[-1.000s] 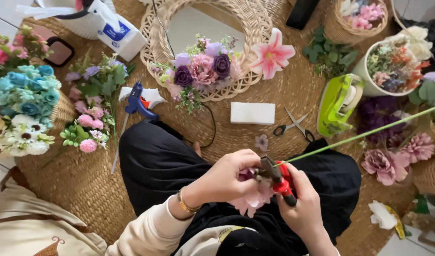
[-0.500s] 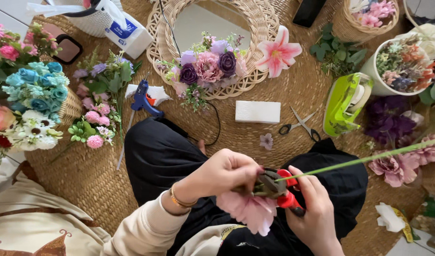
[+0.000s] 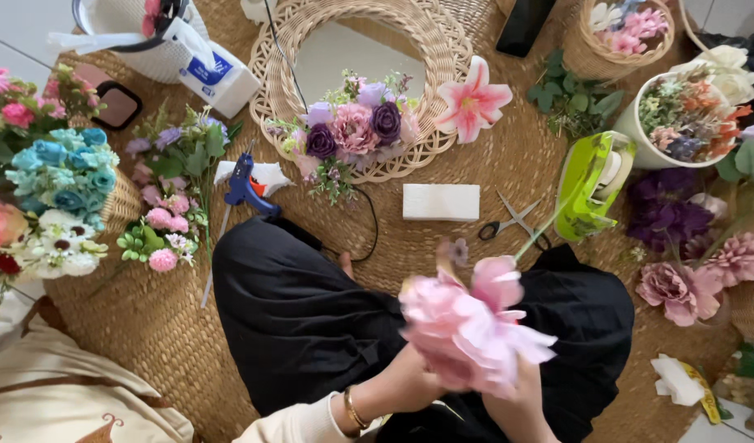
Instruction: The person prepares artificial flowers by trimming the stems with pliers and arranging them into a bunch.
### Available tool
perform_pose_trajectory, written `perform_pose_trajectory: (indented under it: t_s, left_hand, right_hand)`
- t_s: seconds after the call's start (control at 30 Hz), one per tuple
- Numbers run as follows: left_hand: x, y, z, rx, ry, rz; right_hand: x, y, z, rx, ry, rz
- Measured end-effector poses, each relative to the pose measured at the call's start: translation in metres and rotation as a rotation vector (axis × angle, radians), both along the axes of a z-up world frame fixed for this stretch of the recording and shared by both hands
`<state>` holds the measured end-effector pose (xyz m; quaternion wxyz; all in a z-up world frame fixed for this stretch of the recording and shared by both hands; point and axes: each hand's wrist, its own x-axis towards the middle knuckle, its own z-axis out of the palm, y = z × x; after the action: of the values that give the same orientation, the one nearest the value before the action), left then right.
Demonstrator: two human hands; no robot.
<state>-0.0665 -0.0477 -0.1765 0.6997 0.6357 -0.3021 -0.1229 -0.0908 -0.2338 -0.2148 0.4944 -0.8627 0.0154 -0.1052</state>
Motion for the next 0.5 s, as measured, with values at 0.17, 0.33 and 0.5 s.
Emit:
perform_pose_trajectory:
  t_s: [0.17,0.33,0.5]
  left_hand:
    - [-0.002,0.021,0.030,0.107,0.495,-0.127]
    - [-0.009,0.029,0.012,0.036,0.597,-0.147]
    - [0.028,0.064,0.020,-0.038,0.843,0.013]
  right_hand:
    - [-0.063,-0.016,-0.145,1.798,0.016,0.226]
    - [0.021,0.078,0.072,1.813,-0.071,-0.184]
    - [0.003,0.003,0.042,0.938,0.356,0.263]
